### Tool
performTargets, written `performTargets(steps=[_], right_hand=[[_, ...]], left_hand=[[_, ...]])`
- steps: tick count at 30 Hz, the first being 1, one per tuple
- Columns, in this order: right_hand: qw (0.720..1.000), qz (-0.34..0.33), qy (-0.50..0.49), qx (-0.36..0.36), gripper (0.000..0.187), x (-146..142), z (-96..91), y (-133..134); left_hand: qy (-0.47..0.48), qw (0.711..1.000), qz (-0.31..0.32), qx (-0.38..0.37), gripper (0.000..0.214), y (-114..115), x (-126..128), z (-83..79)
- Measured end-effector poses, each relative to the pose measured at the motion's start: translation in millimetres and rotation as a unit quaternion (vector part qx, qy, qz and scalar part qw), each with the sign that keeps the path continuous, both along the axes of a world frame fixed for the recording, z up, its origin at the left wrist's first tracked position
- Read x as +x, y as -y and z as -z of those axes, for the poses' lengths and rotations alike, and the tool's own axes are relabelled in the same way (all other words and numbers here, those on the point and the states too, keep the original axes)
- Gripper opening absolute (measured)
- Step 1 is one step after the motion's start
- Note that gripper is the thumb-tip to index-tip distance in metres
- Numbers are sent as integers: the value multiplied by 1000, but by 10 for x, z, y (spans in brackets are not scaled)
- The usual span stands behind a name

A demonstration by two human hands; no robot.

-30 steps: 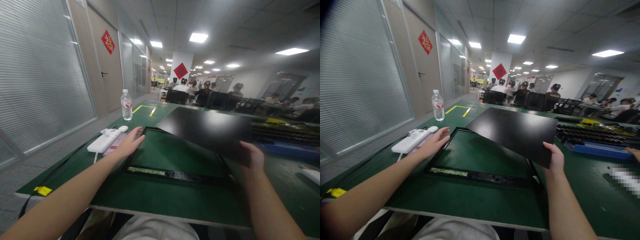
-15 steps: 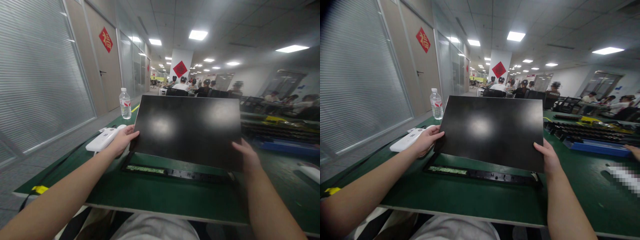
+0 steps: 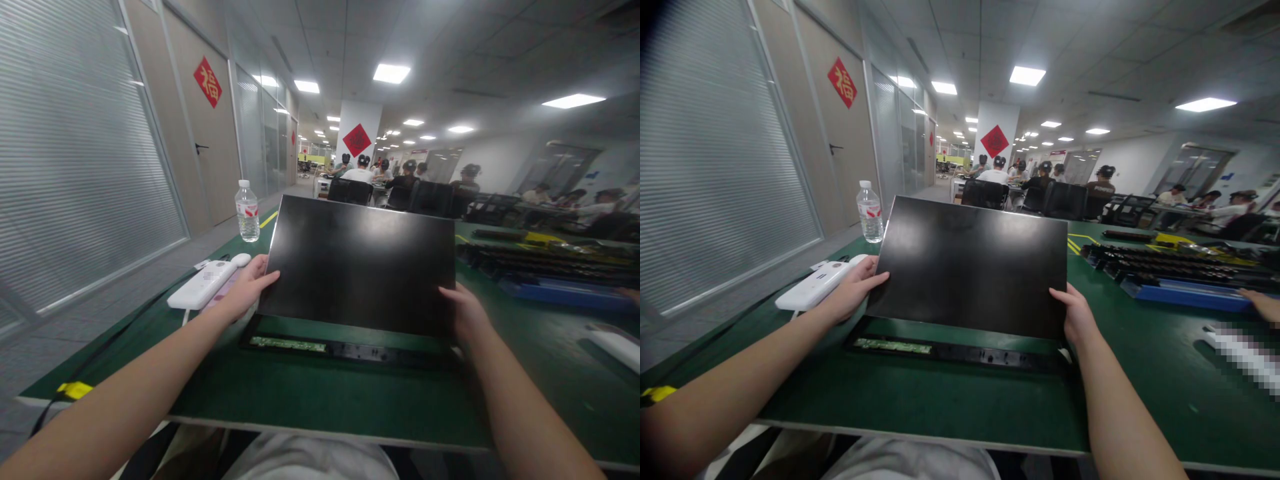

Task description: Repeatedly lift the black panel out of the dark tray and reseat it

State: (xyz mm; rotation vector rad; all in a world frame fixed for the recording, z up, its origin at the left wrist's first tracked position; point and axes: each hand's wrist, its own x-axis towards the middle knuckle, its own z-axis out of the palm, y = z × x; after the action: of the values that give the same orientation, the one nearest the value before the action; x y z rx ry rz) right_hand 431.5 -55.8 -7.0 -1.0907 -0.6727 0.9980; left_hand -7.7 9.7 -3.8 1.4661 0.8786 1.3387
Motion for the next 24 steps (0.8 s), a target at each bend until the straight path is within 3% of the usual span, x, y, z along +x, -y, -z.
performTargets(steps=[10,24], right_hand=[[995,-34,2,-97,37,30,124,-83],[984,-13,21,-175,21,-32,69,-67]], left_hand=[[-29,996,-15,-80,33,-27,7,95],[-113,991,10,-70,58,-68,-22,164]])
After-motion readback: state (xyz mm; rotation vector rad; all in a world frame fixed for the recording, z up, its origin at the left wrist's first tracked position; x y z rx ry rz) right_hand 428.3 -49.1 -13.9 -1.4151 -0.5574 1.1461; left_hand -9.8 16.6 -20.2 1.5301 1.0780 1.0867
